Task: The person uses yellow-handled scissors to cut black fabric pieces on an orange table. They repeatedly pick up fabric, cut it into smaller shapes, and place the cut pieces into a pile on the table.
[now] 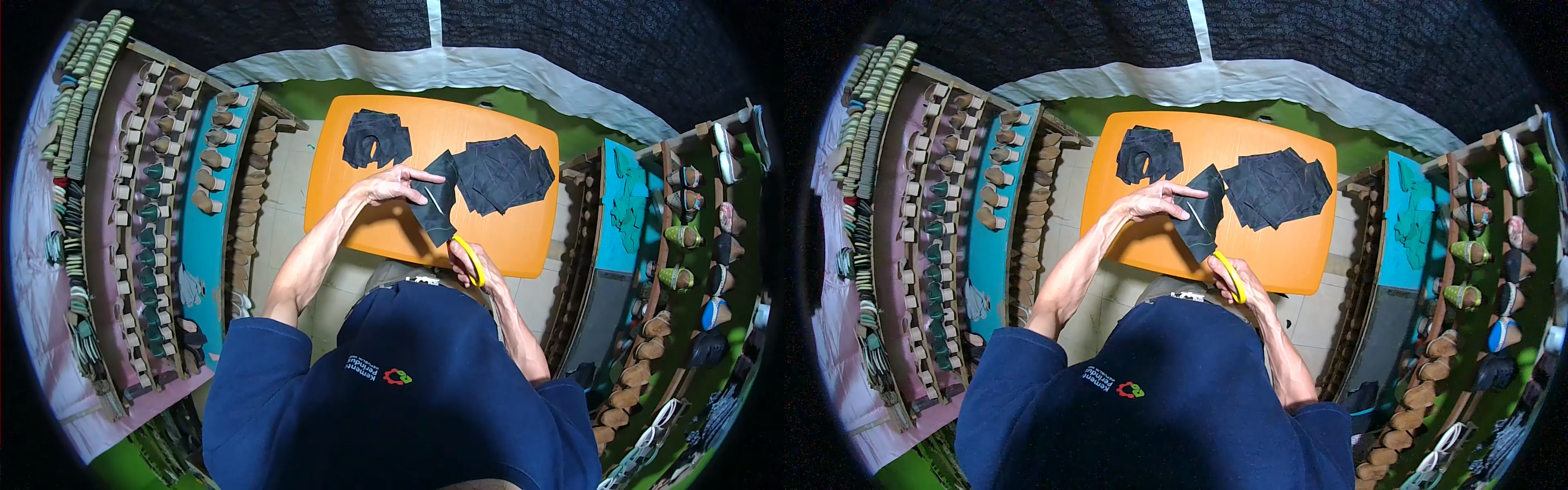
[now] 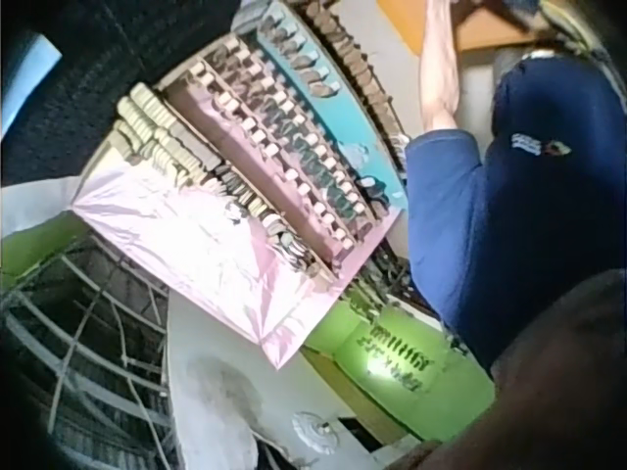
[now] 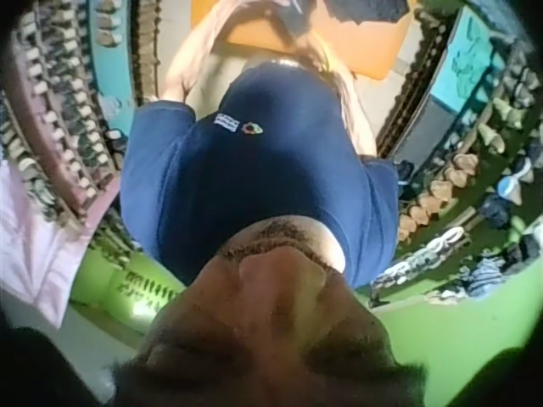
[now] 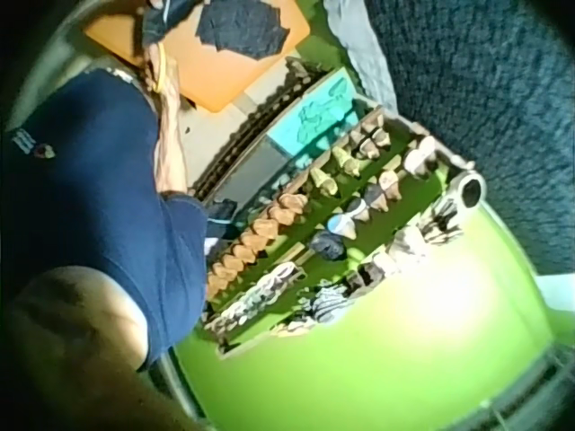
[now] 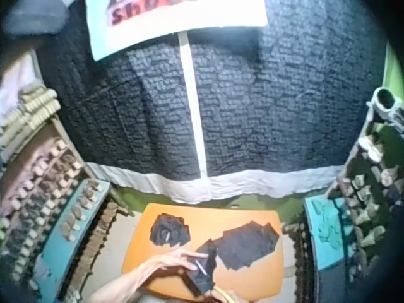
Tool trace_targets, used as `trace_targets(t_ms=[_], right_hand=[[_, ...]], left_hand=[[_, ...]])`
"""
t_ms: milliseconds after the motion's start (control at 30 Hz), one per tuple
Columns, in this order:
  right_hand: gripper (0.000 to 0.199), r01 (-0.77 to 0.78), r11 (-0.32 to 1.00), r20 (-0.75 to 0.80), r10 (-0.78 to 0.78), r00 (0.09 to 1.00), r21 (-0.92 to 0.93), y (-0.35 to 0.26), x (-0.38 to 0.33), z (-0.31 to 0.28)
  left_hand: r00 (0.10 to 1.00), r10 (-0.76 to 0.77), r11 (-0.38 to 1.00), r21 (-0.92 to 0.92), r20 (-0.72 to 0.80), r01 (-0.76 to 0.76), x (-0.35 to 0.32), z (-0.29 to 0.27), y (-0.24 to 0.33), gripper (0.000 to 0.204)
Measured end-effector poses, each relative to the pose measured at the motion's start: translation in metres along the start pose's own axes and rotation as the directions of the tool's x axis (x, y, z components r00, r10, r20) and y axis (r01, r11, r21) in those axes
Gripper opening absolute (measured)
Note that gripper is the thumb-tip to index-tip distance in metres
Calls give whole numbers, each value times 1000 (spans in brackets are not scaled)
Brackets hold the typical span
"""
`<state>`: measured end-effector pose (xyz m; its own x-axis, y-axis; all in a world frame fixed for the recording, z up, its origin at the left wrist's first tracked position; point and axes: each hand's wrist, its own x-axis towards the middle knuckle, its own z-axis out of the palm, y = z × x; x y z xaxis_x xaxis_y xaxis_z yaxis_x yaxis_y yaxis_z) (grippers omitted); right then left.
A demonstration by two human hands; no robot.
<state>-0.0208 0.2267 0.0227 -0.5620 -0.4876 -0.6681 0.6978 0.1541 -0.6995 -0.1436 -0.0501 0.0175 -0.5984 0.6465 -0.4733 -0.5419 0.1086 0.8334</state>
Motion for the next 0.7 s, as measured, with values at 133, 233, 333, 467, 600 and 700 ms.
trace_targets(t_ms=[133, 233, 333, 467, 600, 700], right_hand=[[55, 16, 1000, -6, -16, 1000, 4, -2, -2, 0], [53, 6, 1000, -25, -6, 1000, 20, -3, -4, 1], [51, 0, 998, -54, 3, 999, 61, -1, -3, 1], [51, 11, 998, -55, -8, 998, 63, -4, -5, 1], [50, 27, 998, -58, -24, 998, 51, 0, -4, 1], [48, 8, 999, -78, -4, 997, 50, -1, -5, 2]], left_hand=[[999, 35, 999, 12, -5, -34, -1, -1, 0, 63], [998, 55, 998, -19, -16, -55, -1, 0, -3, 63], [995, 81, 997, -9, -56, -81, -2, 6, 0, 63], [989, 105, 994, -30, -99, -109, 4, 2, -7, 61], [985, 127, 992, 35, -115, -123, 7, -1, -13, 58], [986, 112, 994, 29, -120, -110, 8, -5, -18, 58]])
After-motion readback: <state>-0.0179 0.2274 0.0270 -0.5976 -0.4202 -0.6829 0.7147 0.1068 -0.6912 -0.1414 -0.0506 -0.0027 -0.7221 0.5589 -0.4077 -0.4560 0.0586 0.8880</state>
